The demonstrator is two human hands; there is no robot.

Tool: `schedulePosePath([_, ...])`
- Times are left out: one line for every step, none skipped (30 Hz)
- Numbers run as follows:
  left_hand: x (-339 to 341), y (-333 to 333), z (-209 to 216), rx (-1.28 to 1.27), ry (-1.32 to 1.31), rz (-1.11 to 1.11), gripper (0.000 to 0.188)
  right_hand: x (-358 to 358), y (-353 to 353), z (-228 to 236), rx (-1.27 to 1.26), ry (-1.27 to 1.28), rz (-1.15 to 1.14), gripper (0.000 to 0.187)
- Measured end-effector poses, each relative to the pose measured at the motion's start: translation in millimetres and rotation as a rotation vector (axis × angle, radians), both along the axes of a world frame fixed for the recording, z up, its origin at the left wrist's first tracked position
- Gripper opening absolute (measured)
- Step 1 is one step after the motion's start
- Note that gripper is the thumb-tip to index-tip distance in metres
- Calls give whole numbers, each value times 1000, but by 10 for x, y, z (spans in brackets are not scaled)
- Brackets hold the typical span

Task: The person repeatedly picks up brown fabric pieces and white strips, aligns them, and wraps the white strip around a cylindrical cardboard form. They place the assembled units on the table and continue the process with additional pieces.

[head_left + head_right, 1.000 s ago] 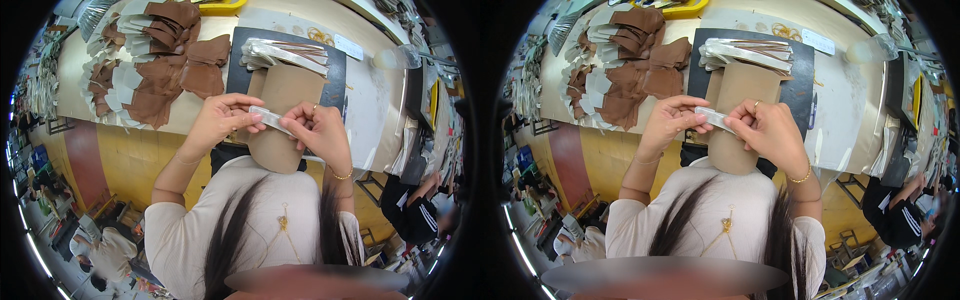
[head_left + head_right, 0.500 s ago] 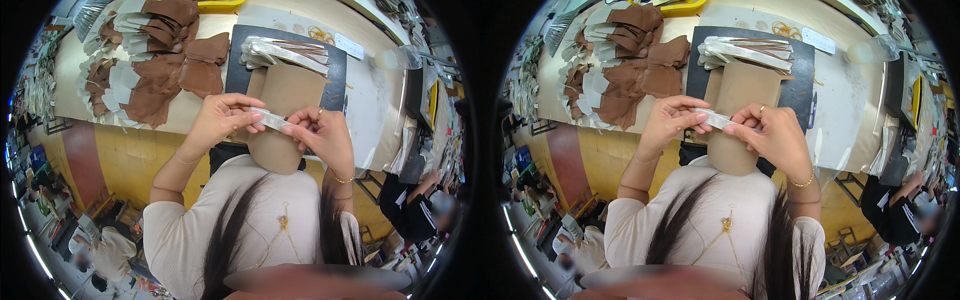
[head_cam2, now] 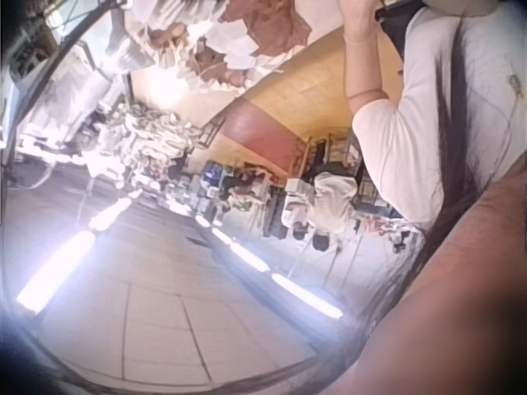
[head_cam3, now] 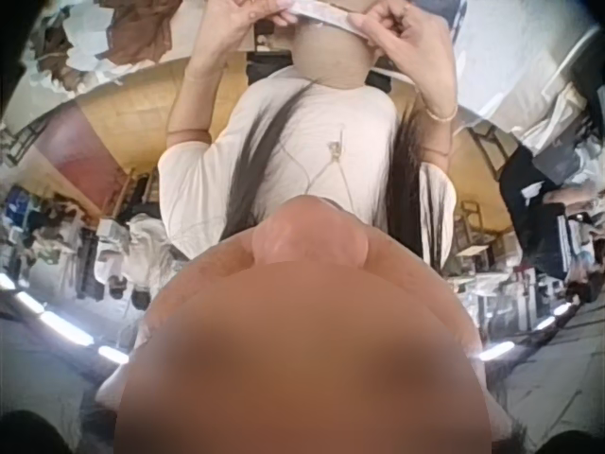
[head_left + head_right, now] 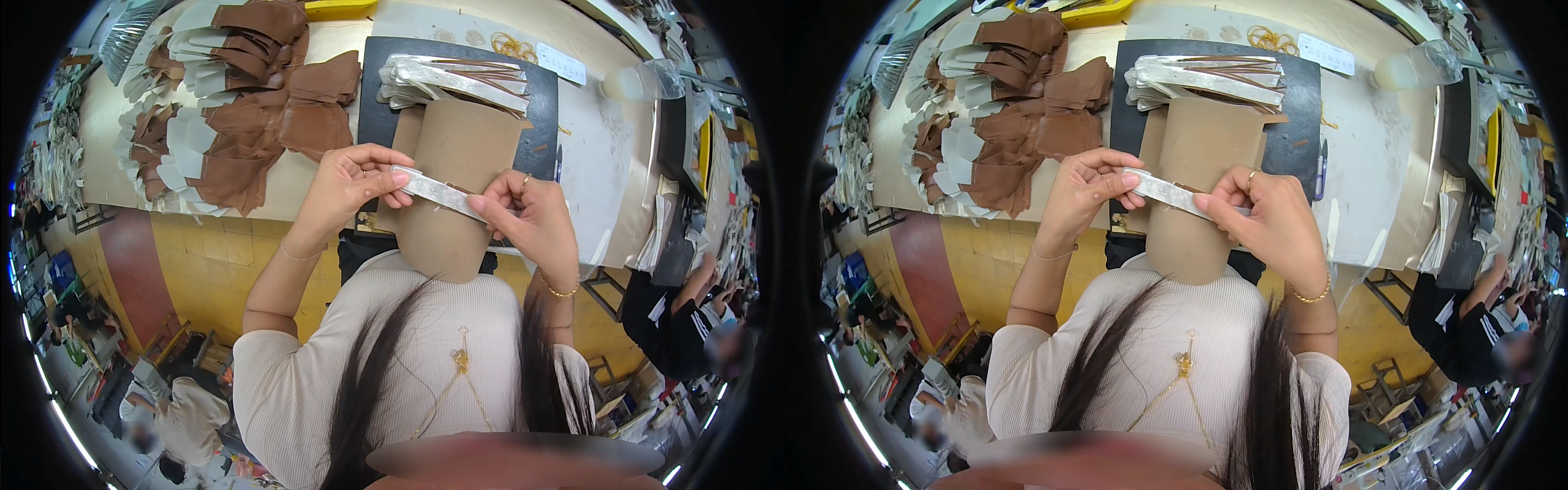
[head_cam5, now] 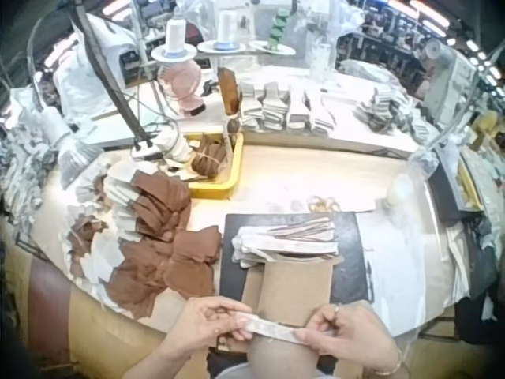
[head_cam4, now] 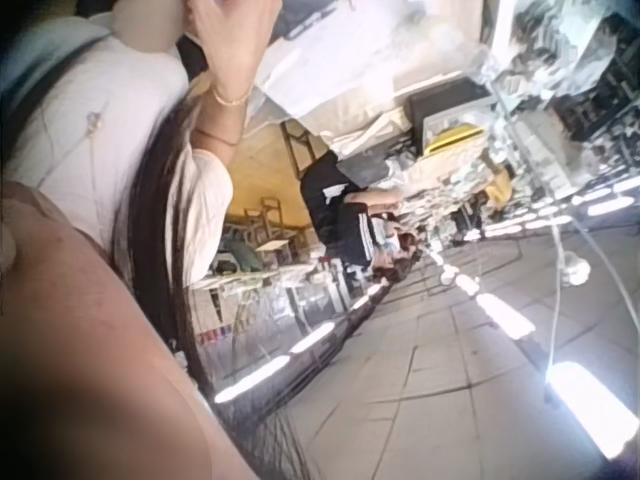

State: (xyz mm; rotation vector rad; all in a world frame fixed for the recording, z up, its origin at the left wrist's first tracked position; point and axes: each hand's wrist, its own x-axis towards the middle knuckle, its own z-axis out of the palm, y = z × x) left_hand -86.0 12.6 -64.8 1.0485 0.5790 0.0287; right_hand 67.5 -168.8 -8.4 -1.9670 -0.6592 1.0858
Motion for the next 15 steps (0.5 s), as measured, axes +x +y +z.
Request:
schedulePosePath([1, 3, -15, -7, -5, -10, 21, -2, 5, 4, 6, 24, -12, 24])
schedulePosePath([3, 4, -31, -10, 3, -20, 21, -3, 9, 8, -1, 4, -5, 24])
schedulePosePath([7, 1, -48, -23, -7, -19, 21, -3, 14, 11, 0, -2, -1, 24])
schedulePosePath([10, -1, -65, -32, -6, -18, 21, -3, 17, 13, 2, -9, 4, 24])
schedulePosePath([12, -4, -82, -40, -4, -14, 21, -1, 18, 16, -8, -4, 6, 23])
schedulePosePath([15, -8, -100, -40, -9, -12, 21, 2, 18, 17, -18, 0, 8, 23])
schedulePosePath([18, -14, -117, -38, -14, -9, 21, 5, 18, 18, -11, 10, 10, 22])
schedulePosePath([22, -19, -135, -37, -19, -5, 21, 6, 18, 16, -27, -3, 14, 22])
schedulePosePath([26, -24, -150, -46, -18, -5, 21, 7, 18, 13, -26, -10, 18, 22])
schedulePosePath([31, -28, -166, -56, -17, -5, 20, 5, 18, 8, -25, -18, 22, 22])
schedulePosePath([36, -31, -179, -65, -8, -5, 20, 5, 18, 2, -18, -27, 27, 22])
schedulePosePath([41, -34, -191, -74, -14, -6, 20, 3, 17, -4, -11, -35, 32, 22])
schedulePosePath([48, -38, -203, -84, -11, -8, 20, 1, 15, -9, -4, -44, 36, 23])
schedulePosePath([54, -40, -214, -94, -8, -10, 20, 3, 11, -14, 1, -70, 39, 23])
schedulePosePath([60, -42, -225, -110, -8, -8, 20, 1, 5, -19, 5, -96, 41, 24])
